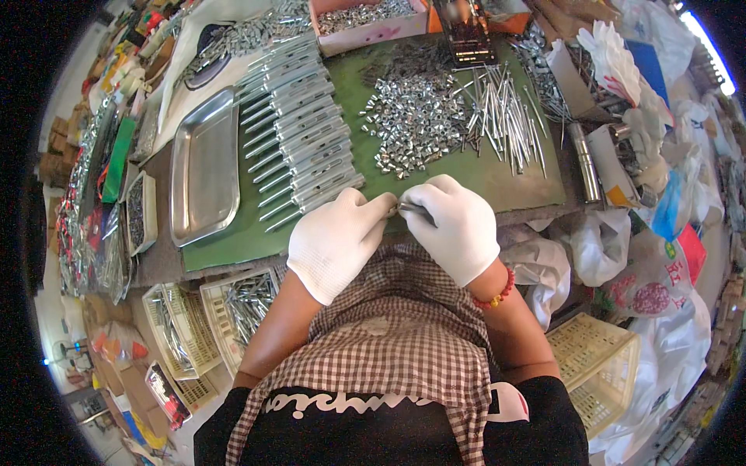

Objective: Assembling small metal hardware components by inserting pins into metal brackets at a workbench.

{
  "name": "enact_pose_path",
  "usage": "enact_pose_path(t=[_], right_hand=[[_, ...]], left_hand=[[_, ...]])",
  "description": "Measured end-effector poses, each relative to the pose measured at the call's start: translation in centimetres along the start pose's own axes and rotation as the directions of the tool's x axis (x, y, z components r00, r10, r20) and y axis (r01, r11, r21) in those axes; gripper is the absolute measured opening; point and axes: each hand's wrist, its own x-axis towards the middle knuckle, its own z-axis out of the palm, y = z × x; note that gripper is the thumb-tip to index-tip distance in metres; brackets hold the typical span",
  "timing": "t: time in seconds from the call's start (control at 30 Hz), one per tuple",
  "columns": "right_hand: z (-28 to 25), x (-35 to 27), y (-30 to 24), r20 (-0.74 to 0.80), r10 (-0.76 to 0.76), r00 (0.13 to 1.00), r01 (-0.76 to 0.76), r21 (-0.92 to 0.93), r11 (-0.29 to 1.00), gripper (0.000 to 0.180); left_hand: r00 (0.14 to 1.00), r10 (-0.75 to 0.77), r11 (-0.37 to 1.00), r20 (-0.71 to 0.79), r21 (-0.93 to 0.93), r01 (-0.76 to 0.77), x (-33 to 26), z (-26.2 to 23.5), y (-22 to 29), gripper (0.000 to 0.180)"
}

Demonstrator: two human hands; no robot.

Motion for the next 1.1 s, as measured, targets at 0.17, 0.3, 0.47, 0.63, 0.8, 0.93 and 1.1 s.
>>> enact_pose_path(t=[0.17, 0.3, 0.47, 0.63, 0.8, 0.93, 1.1], right_hand=[[0.3, 0.0, -0.2, -0.008, -0.04, 0.999, 0.039, -0.086, 0.996, 0.011], [0.4, -0.1, -0.5, -0.034, -0.018, 0.999, 0.014, -0.092, 0.996, 0.01], [0.5, -0.1, -0.4, 0.011, 0.022, 1.0, -0.021, -0.097, 0.995, 0.007], [0.5, -0.2, -0.4, 0.038, 0.034, 0.999, -0.027, -0.178, 0.984, 0.014], [-0.9, 1.4, -1.4, 0.048, 0.138, 0.989, -0.144, 0.138, 0.98, 0.015], [0.9, 2.4, 0.4, 0.197, 0.357, 0.913, -0.259, 0.957, 0.132, 0.033], [3.3, 3.4, 0.1, 0.095, 0.351, 0.931, -0.023, 0.978, -0.206, 0.049]], left_hand=[[1.0, 0.003, 1.0, 0.007, 0.006, -0.003, 0.0, -0.1, 0.0, 0.026], [1.0, 0.014, 1.0, -0.006, 0.013, -0.014, 0.0, 0.0, 0.0, 0.026], [0.999, 0.035, 0.999, -0.013, 0.023, -0.035, -0.1, 0.0, -0.1, 0.028], [0.998, 0.056, 0.997, -0.001, 0.045, -0.056, -0.2, 0.1, -0.3, 0.031], [0.997, 0.074, 0.996, -0.011, 0.042, -0.073, -0.3, 0.6, -0.6, 0.03], [0.998, 0.067, 0.996, -0.001, 0.065, -0.066, 0.0, 0.0, 0.0, 0.03], [0.998, 0.029, 0.999, 0.055, 0.034, -0.031, 0.2, -0.4, 0.1, 0.024]])
